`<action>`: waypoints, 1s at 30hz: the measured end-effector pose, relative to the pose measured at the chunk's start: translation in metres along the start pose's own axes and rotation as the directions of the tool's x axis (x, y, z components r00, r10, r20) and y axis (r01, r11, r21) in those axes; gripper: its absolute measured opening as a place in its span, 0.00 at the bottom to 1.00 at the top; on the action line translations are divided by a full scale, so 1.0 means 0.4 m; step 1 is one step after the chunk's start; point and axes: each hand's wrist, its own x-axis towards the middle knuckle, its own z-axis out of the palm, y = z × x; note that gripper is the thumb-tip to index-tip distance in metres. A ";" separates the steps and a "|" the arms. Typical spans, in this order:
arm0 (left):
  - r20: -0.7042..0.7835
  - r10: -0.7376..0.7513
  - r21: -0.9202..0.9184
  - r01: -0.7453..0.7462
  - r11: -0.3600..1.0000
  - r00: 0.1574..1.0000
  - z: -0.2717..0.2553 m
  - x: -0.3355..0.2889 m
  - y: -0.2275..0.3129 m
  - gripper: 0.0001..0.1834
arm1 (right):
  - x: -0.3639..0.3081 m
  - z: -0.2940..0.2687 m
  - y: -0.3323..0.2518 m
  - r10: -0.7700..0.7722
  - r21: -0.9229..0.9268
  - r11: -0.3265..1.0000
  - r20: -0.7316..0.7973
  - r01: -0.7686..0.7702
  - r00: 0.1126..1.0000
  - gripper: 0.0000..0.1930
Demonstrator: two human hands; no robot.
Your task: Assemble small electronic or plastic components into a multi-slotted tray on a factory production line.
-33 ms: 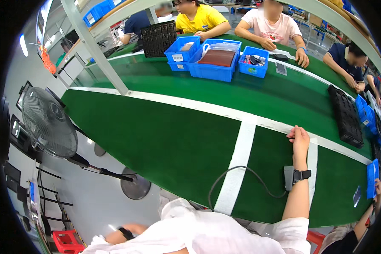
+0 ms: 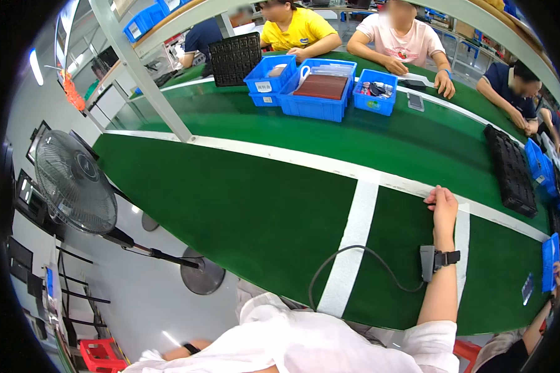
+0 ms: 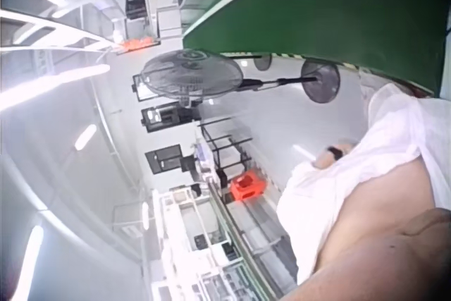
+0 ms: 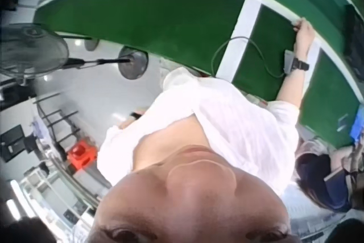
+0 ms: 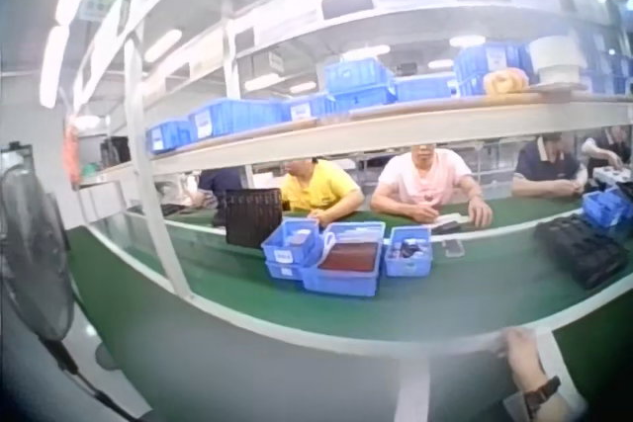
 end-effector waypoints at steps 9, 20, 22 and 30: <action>-0.365 -0.100 -0.276 -0.005 0.961 0.926 0.049 0.056 0.061 0.13 | 0.005 -0.010 -0.006 -0.004 -0.050 0.999 -0.011 0.003 1.000 0.13; -0.328 -0.032 -0.260 -0.058 0.964 0.944 -0.017 0.113 0.080 0.13 | 0.000 -0.003 -0.004 -0.013 -0.063 0.998 -0.003 0.012 1.000 0.13; -0.323 -0.027 -0.259 -0.061 0.964 0.946 -0.014 0.112 0.079 0.13 | -0.003 -0.003 -0.005 -0.001 -0.073 0.997 -0.004 0.001 1.000 0.13; -0.325 -0.006 -0.257 -0.083 0.963 0.946 -0.018 0.119 0.076 0.13 | 0.006 -0.009 0.004 -0.027 -0.058 0.998 0.002 0.027 1.000 0.13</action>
